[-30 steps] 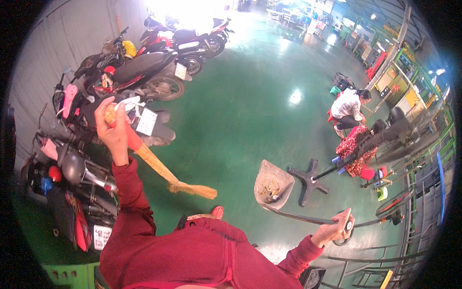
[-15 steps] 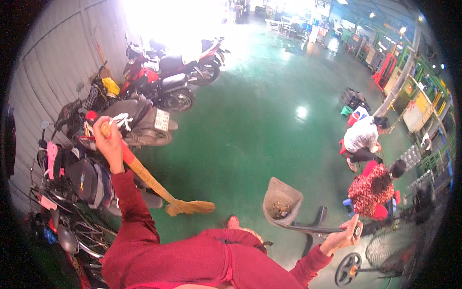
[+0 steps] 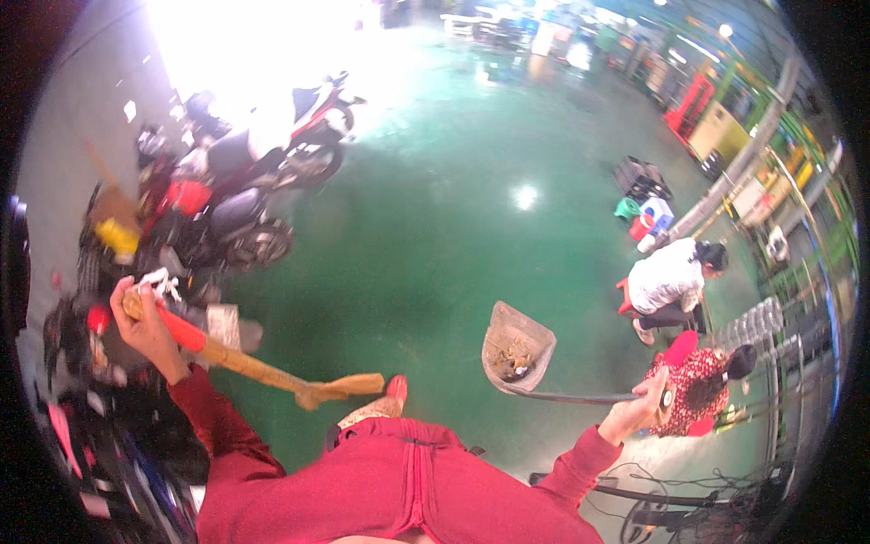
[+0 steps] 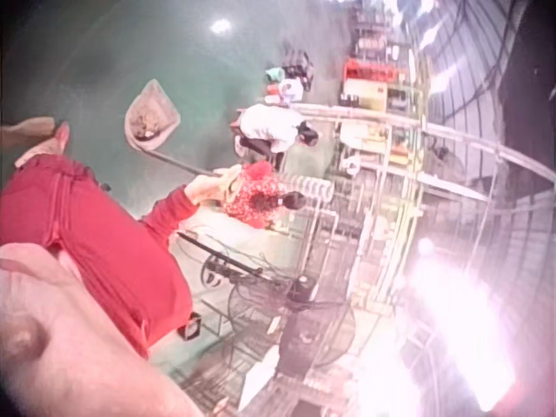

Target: The person sweeps debris on a green factory floor using a broom and dustpan. They gather scattered material into piles and transfer it into the dustpan while moving through the workspace.

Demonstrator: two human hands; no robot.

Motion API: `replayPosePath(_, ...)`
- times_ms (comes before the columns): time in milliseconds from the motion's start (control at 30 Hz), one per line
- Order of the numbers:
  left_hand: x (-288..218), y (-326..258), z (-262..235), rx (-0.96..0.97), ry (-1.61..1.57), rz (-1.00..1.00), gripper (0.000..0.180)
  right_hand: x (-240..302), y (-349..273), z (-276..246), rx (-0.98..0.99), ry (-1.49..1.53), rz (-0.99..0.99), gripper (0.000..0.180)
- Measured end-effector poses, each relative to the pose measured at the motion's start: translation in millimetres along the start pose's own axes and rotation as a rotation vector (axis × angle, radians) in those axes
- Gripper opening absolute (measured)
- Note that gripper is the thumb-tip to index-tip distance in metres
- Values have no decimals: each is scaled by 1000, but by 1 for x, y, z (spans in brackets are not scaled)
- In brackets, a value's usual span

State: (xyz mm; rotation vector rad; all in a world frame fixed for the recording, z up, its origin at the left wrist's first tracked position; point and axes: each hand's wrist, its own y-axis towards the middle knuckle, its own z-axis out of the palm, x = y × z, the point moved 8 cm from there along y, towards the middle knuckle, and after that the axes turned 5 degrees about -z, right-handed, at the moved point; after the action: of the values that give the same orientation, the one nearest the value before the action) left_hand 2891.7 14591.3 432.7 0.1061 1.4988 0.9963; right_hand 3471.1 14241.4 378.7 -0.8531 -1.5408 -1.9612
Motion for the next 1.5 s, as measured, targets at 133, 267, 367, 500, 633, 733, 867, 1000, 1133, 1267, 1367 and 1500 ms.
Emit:
replayPosePath(133, 62, 46, 160, 149, -50, -58, 22, -24, 27, 97, -83, 26, 25, 32)
replayPosePath(267, 117, 81, 311, 344, -51, -83, 22, -51, 45, 191, -126, -117, 2, 34)
replayPosePath(367, 154, 101, 398, 258, -30, -46, 24, -94, 59, 270, -113, 18, 15, 35)
replayPosePath(500, 205, 147, 491, 117, -7, 9, 28, -147, 79, 393, -94, 43, 21, 34)
replayPosePath(633, 230, 185, 580, -15, 62, 69, 27, -209, 103, 508, -82, 36, 69, 32)
replayPosePath(733, 276, 219, 650, 49, 52, 90, 27, -246, 118, 610, -63, 10, 62, 28)
replayPosePath(867, 326, 252, 734, 11, 4, 67, 26, -299, 132, 746, -69, 80, 74, 29)
replayPosePath(1000, 389, 292, 851, -35, -88, -22, 30, -334, 145, 865, -167, 65, 85, 35)
replayPosePath(1133, 453, 333, 990, 63, -173, -77, 36, -364, 170, 974, -244, 89, 44, 37)
replayPosePath(1267, 516, 370, 1119, 25, -162, -80, 35, -388, 191, 1087, -235, 79, 19, 39)
replayPosePath(1367, 558, 400, 1207, -5, -170, -132, 33, -423, 200, 1175, -190, 73, -18, 38)
replayPosePath(1500, 606, 449, 1298, -27, -176, -82, 26, -468, 197, 1316, -125, 79, 28, 39)
